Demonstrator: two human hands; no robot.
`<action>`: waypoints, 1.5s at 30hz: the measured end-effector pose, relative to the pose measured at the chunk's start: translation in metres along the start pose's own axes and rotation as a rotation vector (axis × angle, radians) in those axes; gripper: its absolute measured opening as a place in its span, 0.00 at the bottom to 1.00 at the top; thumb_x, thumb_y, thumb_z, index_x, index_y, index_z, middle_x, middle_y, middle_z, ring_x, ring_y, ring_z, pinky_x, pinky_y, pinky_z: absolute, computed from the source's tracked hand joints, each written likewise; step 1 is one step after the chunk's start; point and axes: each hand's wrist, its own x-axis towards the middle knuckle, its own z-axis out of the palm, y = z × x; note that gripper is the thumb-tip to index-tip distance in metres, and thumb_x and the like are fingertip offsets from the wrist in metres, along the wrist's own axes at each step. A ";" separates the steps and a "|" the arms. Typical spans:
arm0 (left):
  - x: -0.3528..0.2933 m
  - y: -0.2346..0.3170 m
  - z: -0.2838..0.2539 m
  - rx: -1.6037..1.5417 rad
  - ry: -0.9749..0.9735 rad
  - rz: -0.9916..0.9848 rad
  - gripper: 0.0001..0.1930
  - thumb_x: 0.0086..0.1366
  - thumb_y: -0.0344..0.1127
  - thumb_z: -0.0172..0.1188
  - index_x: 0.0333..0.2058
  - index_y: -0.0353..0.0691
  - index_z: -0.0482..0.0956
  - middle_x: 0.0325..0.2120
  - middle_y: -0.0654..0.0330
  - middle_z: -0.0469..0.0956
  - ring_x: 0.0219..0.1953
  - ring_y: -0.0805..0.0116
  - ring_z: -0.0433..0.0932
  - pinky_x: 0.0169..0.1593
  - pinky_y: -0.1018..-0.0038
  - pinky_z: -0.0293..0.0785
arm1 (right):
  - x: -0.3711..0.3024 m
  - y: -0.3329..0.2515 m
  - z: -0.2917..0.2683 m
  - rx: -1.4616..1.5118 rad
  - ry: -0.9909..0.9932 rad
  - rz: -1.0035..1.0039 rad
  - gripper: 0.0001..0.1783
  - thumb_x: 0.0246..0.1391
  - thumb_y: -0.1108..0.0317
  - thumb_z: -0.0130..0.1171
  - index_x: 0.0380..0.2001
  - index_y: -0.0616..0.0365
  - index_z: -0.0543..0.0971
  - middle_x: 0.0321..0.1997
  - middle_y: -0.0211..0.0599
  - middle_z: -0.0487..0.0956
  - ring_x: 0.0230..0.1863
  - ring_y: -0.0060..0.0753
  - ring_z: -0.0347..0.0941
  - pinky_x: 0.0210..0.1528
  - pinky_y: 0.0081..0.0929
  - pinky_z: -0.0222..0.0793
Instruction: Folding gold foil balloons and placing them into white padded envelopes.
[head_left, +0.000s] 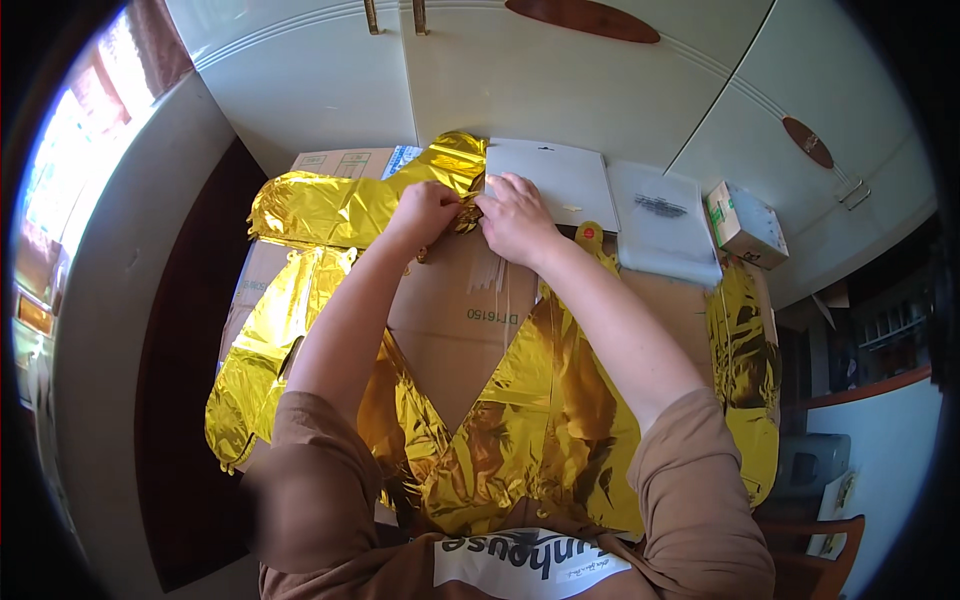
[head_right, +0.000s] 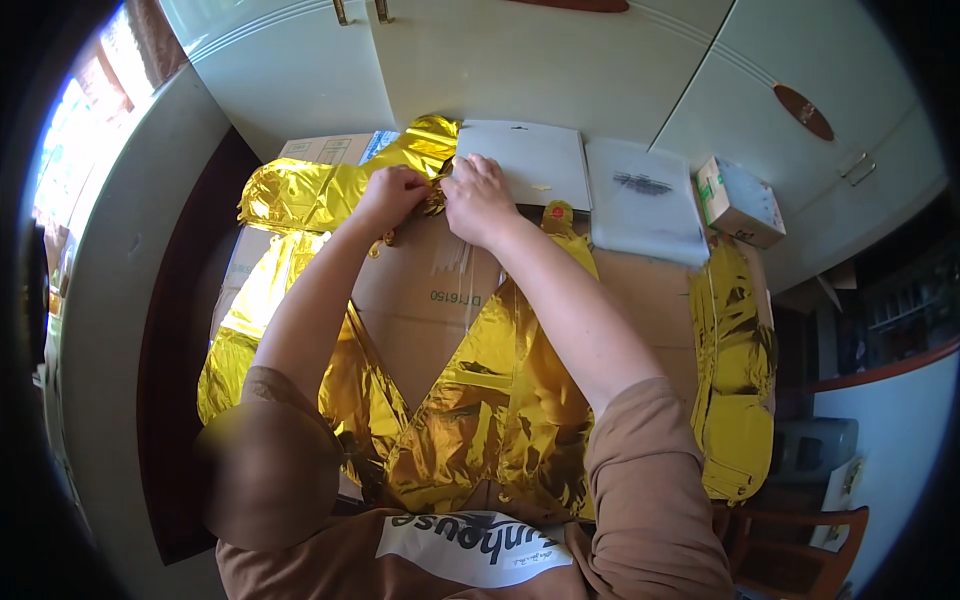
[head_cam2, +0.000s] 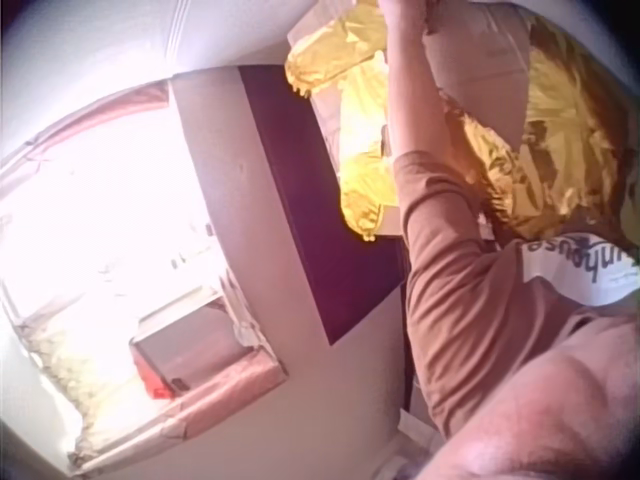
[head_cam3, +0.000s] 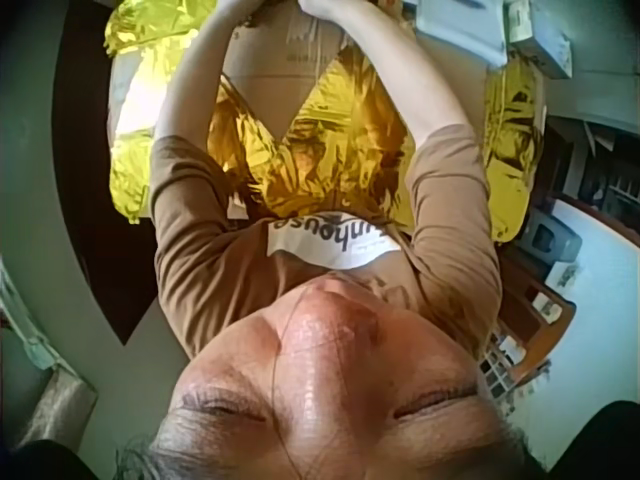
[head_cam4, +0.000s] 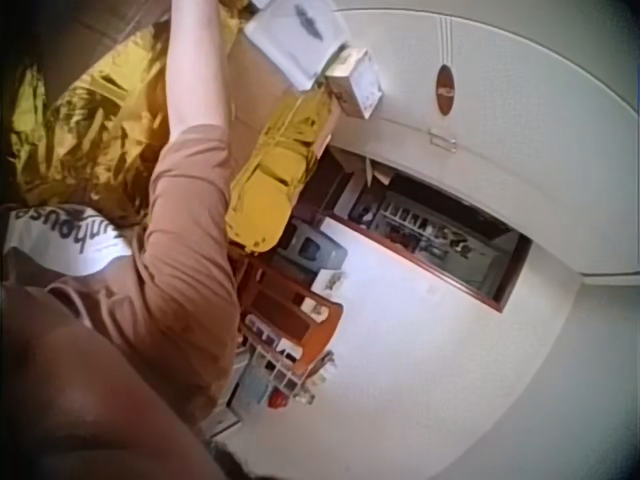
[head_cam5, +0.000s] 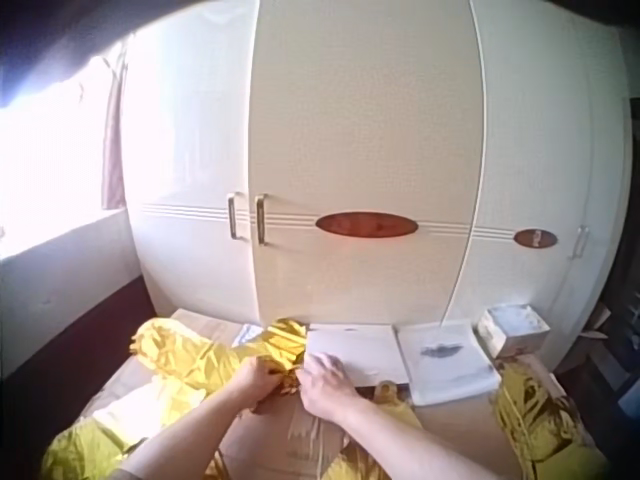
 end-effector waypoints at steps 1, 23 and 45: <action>0.004 0.003 -0.003 -0.068 -0.057 -0.147 0.13 0.57 0.39 0.71 0.35 0.36 0.88 0.33 0.51 0.85 0.34 0.56 0.84 0.41 0.65 0.80 | -0.002 0.000 0.001 0.012 -0.029 0.012 0.13 0.56 0.65 0.57 0.40 0.59 0.84 0.63 0.55 0.72 0.70 0.58 0.59 0.73 0.53 0.50; 0.000 -0.004 0.003 0.229 -0.038 0.286 0.09 0.63 0.39 0.62 0.39 0.47 0.87 0.35 0.57 0.80 0.40 0.52 0.81 0.45 0.61 0.79 | 0.007 0.000 -0.005 0.167 -0.139 0.130 0.19 0.57 0.66 0.58 0.50 0.59 0.83 0.67 0.53 0.71 0.71 0.54 0.62 0.74 0.43 0.56; 0.009 0.001 -0.011 -0.239 -0.108 -0.358 0.15 0.56 0.43 0.75 0.33 0.37 0.86 0.26 0.58 0.84 0.26 0.69 0.81 0.35 0.71 0.78 | 0.003 -0.007 0.004 -0.125 0.152 0.002 0.23 0.54 0.64 0.60 0.53 0.59 0.80 0.61 0.47 0.73 0.71 0.51 0.60 0.76 0.61 0.42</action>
